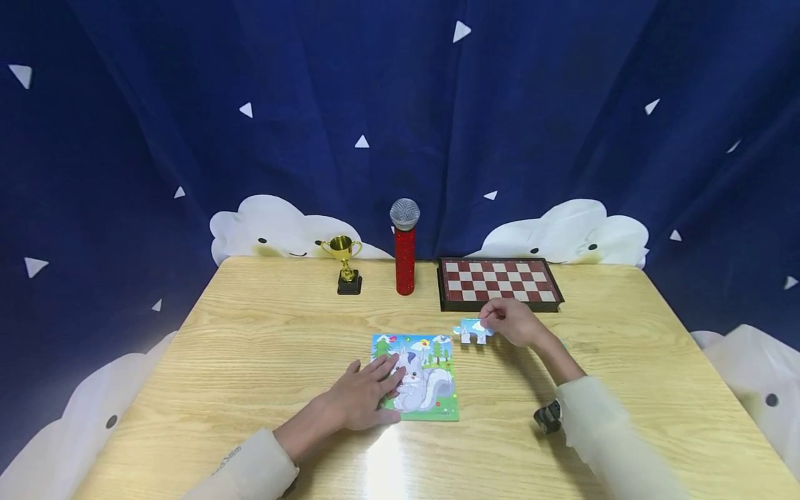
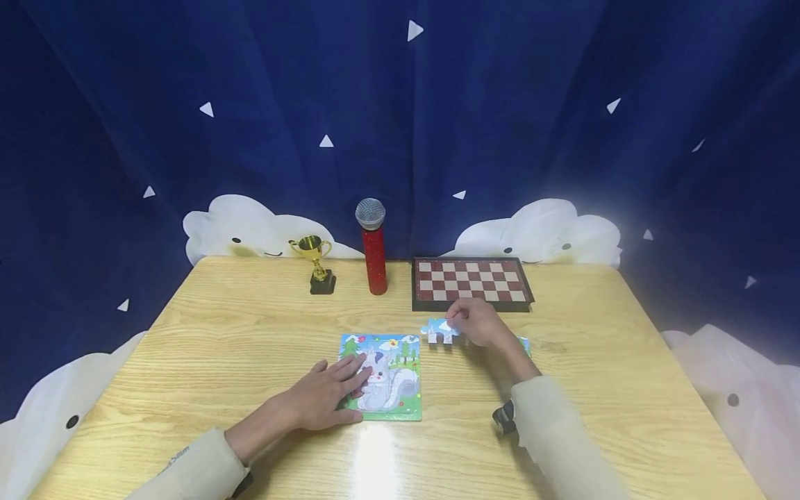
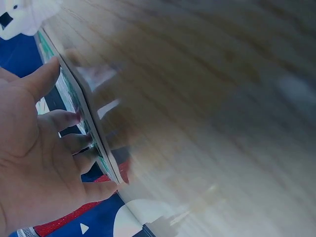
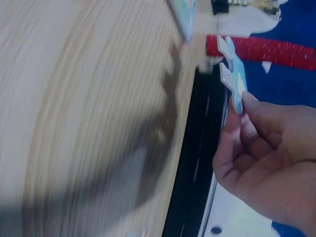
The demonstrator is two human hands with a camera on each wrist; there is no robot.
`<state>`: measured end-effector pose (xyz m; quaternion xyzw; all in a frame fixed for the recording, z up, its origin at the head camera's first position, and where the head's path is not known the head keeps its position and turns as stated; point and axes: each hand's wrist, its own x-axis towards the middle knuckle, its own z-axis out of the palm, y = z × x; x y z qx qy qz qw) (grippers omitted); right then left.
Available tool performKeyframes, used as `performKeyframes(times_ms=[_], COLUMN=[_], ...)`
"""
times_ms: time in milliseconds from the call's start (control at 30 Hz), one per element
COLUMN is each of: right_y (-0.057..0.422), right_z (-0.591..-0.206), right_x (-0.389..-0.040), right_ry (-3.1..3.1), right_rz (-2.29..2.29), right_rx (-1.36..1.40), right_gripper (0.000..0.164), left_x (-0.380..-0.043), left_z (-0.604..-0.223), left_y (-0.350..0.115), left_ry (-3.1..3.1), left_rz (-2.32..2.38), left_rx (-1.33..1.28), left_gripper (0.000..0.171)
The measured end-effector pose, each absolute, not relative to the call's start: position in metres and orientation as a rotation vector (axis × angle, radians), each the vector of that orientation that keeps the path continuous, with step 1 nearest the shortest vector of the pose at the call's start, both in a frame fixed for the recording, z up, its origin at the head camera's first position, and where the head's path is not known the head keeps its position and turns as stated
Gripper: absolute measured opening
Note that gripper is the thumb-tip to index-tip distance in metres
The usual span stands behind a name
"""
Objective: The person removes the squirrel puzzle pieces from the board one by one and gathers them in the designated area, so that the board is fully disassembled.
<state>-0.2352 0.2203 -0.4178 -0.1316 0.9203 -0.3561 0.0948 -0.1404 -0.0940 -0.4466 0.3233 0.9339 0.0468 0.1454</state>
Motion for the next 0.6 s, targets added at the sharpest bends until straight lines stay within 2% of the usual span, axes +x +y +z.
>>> performKeyframes(times_ms=[267, 600], right_y=[0.259, 0.279], right_z=[-0.426, -0.434], right_x=[-0.237, -0.237], right_ry=[2.749, 2.708], right_rz=[-0.956, -0.858], right_rx=[-0.281, -0.197], right_gripper=[0.007, 0.008], left_x=[-0.14, -0.138], left_z=[-0.445, -0.444], left_y=[-0.093, -0.092], left_ry=[2.695, 2.696], left_rz=[0.105, 0.082], left_rx=[0.925, 0.913], left_gripper=[0.075, 0.075])
